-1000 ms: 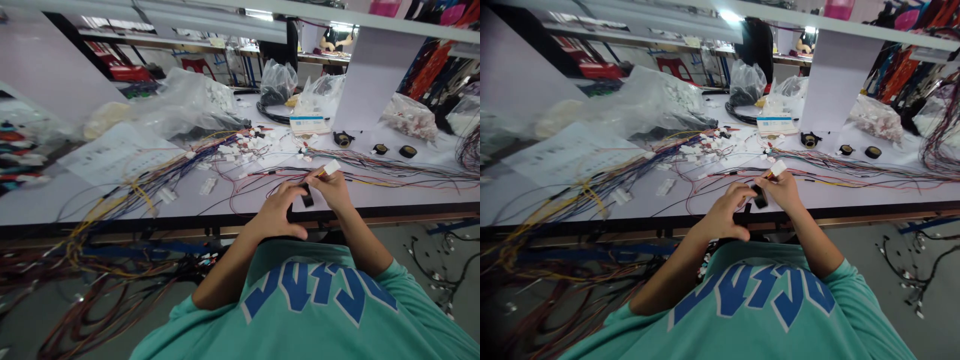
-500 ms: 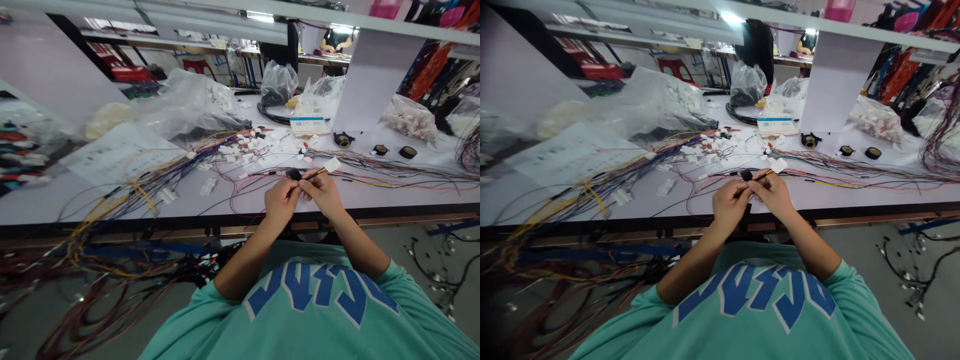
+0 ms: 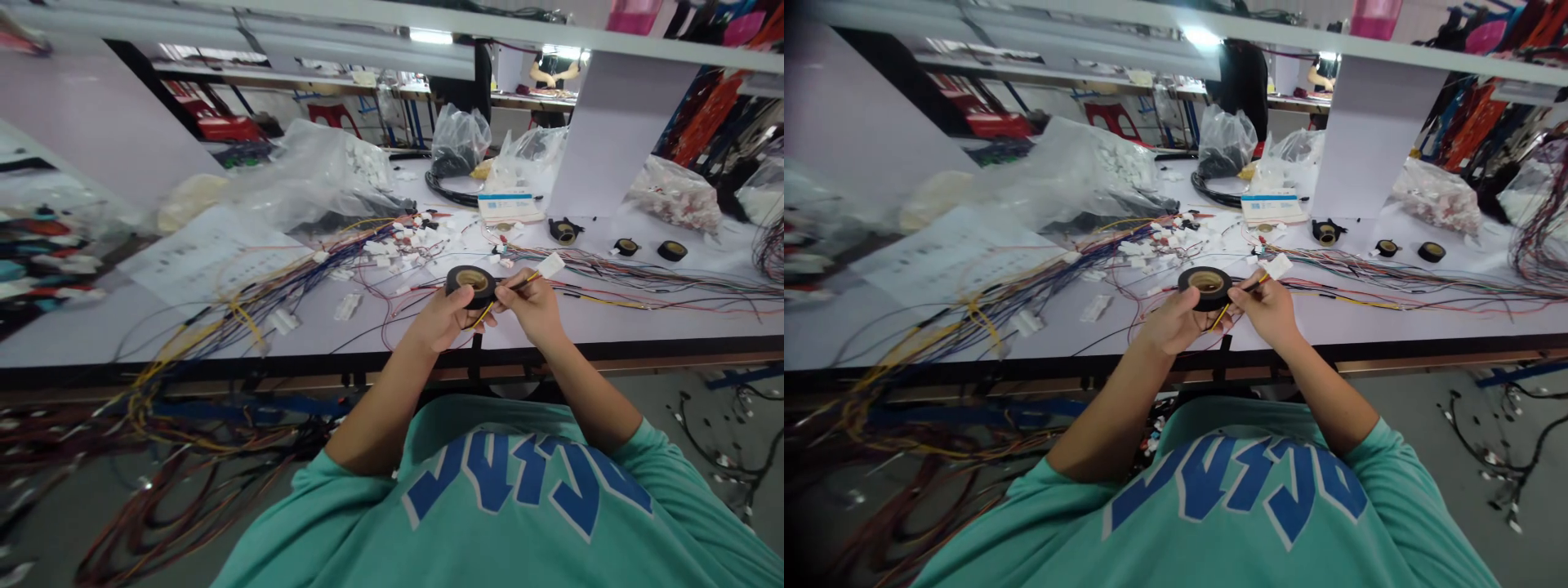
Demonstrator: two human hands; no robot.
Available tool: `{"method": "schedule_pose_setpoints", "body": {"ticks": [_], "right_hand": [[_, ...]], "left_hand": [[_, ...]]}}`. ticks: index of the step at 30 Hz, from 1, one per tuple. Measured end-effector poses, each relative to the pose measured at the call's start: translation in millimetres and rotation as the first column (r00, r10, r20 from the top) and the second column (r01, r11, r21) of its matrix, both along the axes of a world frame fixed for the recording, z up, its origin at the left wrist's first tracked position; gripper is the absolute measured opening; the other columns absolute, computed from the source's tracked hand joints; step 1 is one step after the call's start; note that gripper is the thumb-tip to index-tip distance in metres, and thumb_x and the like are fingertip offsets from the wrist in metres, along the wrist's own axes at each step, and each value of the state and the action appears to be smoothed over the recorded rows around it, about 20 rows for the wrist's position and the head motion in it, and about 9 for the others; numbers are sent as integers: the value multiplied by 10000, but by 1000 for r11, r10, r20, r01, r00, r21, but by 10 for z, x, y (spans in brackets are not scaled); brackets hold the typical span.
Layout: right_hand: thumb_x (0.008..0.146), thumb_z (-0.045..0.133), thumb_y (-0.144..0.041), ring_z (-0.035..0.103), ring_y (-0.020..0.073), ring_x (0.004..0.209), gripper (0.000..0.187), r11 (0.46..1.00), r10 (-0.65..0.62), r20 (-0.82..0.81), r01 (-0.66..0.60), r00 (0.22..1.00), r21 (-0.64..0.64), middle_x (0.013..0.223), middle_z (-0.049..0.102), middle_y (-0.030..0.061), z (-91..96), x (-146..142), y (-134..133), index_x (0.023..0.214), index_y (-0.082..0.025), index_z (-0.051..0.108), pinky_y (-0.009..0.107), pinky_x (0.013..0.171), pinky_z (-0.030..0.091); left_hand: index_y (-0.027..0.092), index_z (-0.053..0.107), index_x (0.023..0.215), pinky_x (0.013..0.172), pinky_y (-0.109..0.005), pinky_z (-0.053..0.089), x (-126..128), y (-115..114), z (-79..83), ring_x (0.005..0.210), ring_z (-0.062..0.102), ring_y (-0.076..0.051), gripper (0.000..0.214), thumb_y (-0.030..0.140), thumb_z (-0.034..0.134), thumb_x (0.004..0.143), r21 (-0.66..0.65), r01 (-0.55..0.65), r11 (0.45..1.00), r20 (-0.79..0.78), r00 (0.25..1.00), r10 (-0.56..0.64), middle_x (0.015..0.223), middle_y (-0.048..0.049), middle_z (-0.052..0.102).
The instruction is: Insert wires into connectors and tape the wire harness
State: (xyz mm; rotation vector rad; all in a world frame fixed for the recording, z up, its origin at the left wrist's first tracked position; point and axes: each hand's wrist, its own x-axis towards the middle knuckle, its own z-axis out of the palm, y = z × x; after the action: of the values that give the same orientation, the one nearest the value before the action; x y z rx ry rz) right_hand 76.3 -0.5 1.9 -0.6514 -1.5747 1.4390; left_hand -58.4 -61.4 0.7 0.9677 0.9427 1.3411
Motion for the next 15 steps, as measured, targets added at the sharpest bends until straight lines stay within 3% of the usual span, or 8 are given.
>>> {"method": "schedule_pose_setpoints", "body": {"ticks": [2, 4, 6, 8, 10, 12, 15], "right_hand": [[542, 748, -568, 542, 110, 450, 468, 994, -46, -34, 42, 998, -105, 509, 565, -46, -25, -26, 35, 626, -214, 453, 266, 478, 483], [530, 752, -552, 531, 105, 441, 465, 984, -91, -44, 83, 995, -157, 489, 556, -51, -39, -28, 73, 608, -211, 446, 262, 475, 477], [525, 755, -539, 513, 99, 437, 453, 984, -93, -21, 89, 995, -154, 469, 536, -55, -37, -3, 108, 586, -206, 453, 259, 480, 464], [523, 767, -524, 496, 93, 448, 435, 994, -50, 32, 53, 998, -97, 470, 527, -52, -16, 39, 135, 571, -199, 480, 260, 496, 447], [530, 772, -522, 512, 99, 506, 423, 1000, -9, 49, 8, 999, 12, 521, 554, -37, 23, 78, 153, 564, -196, 506, 272, 544, 448], [548, 768, -534, 540, 113, 606, 416, 987, 0, 20, -3, 1000, 158, 596, 574, -23, 72, 101, 158, 559, -198, 521, 293, 631, 462], [575, 756, -557, 529, 115, 662, 424, 955, -46, -11, 47, 999, 294, 620, 531, -27, 133, 112, 138, 559, -204, 521, 292, 672, 453]], "left_hand": [[164, 545, 875, 519, -286, 475, 38, -47, -54, 586, 601, -181, 650, 680, 714, 518, 117, -128, 985, -144, 979, 144, 698, -45, 607], [173, 543, 960, 669, -333, 515, 66, -139, -85, 783, 632, -222, 665, 629, 741, 519, 296, -217, 930, -402, 855, 327, 867, -71, 631], [187, 549, 1013, 791, -359, 503, 67, -242, -84, 966, 600, -254, 691, 574, 785, 491, 420, -125, 899, -658, 640, 397, 1054, -98, 609], [194, 555, 1032, 785, -345, 495, 54, -308, -69, 969, 585, -246, 718, 559, 806, 467, 407, 47, 912, -812, 477, 337, 1132, -105, 579], [195, 546, 1046, 700, -299, 486, 56, -302, -69, 816, 586, -186, 670, 543, 787, 526, 375, 81, 924, -855, 415, 311, 1074, -82, 593], [193, 542, 1021, 635, -256, 454, 87, -231, -91, 683, 547, -133, 483, 457, 724, 660, 413, -87, 907, -825, 385, 413, 935, -35, 610], [190, 566, 850, 587, -219, 406, 166, -80, -131, 622, 515, -111, 153, 280, 640, 752, 521, -292, 802, -739, 315, 595, 739, 11, 581]]}}
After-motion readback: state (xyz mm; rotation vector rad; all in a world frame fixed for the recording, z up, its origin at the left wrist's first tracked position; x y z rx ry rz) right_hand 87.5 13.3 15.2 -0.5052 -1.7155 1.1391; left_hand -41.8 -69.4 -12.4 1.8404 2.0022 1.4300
